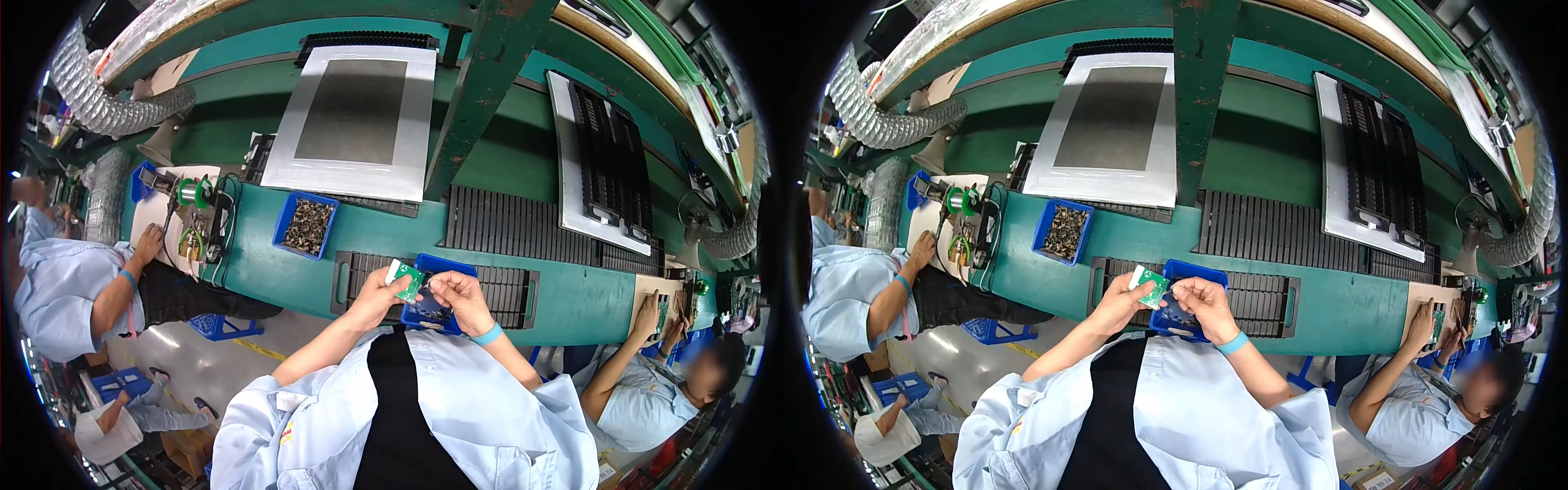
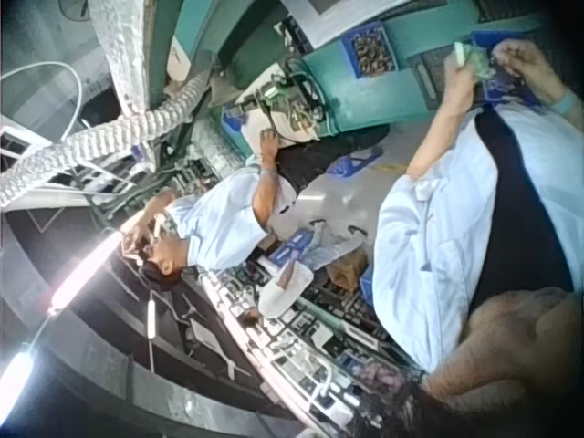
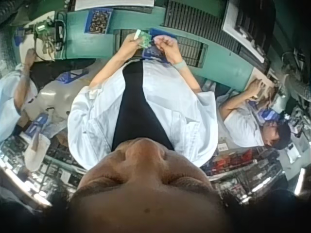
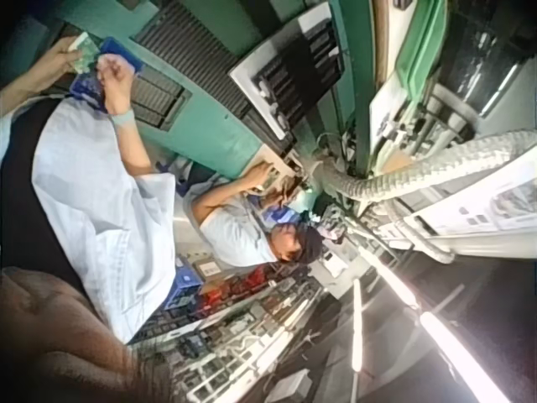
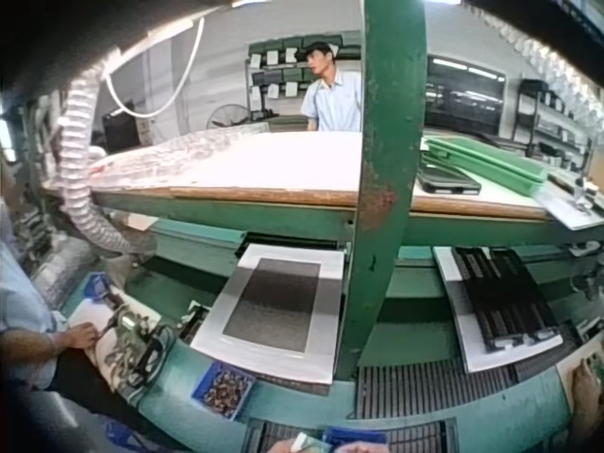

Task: The person repeatedly picks up circuit boards, takes small electronic components from a container, and attaches them to each board by hand.

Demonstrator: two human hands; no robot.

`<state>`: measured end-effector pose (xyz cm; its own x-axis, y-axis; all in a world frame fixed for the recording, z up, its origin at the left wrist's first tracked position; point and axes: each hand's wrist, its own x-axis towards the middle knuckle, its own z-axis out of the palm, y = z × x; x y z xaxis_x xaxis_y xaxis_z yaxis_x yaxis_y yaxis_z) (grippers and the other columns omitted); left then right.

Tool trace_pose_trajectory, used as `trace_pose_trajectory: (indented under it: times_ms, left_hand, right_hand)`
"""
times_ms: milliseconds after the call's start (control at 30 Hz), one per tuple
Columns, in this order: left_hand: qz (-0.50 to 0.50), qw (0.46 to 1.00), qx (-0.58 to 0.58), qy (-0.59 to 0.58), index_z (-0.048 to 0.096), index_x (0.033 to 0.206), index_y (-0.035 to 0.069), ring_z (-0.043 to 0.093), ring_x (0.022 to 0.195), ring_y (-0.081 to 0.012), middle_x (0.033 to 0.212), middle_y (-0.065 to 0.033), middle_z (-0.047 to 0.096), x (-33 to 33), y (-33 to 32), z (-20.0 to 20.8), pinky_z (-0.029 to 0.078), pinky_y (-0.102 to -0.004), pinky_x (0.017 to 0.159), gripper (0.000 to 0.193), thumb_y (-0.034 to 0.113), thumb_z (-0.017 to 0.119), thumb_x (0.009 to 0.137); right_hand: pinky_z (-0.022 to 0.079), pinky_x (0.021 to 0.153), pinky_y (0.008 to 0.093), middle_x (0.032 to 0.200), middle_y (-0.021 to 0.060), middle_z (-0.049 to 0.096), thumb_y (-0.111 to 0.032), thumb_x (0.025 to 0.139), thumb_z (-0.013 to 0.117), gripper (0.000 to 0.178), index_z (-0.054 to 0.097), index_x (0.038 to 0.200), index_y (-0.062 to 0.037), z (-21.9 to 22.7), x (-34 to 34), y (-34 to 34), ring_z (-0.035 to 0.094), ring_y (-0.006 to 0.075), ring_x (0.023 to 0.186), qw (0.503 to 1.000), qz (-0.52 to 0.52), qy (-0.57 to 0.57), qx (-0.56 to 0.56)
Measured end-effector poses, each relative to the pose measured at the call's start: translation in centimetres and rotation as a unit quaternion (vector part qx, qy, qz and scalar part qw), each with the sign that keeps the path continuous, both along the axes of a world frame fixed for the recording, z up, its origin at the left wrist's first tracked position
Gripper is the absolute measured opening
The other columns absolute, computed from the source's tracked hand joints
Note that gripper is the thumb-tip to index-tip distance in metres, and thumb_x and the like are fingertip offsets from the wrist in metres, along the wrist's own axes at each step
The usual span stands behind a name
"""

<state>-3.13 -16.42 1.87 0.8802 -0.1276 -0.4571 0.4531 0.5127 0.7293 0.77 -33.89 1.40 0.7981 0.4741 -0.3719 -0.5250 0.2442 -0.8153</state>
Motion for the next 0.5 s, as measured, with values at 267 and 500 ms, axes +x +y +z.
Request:
trace_pose_trajectory:
  times_ms: [267, 500]
  left_hand:
    - [0.052, 0.994, -0.093, -0.016, 0.047, 0.097, -0.004, 0.059, 0.071, -0.0163, 0.084, -0.0104, 0.057, 0.3, -0.9, 1.8, 0.05, -0.0243, 0.068, 0.015, 0.006, 0.049, 0.086]
    - [0.085, 0.995, -0.029, -0.04, 0.05, 0.095, -0.003, 0.057, 0.071, -0.0127, 0.082, -0.0084, 0.058, 0.2, -1.5, 1.4, 0.047, -0.0211, 0.067, 0.015, 0.0, 0.054, 0.082]
  right_hand:
    - [0.035, 0.051, 0.014, 0.068, 0.0015, 0.055, -0.004, 0.081, 0.056, 0.006, 0.059, 0.082, 0.0013, 0.6, -0.8, 1.4, 0.044, 0.0048, 0.056, 0.996, -0.058, -0.065, -0.007]
    - [0.035, 0.051, 0.0146, 0.066, 0.0005, 0.054, -0.005, 0.082, 0.056, 0.006, 0.058, 0.082, 0.0004, 0.6, -1.1, 1.9, 0.043, 0.0042, 0.056, 0.984, -0.069, -0.144, -0.082]
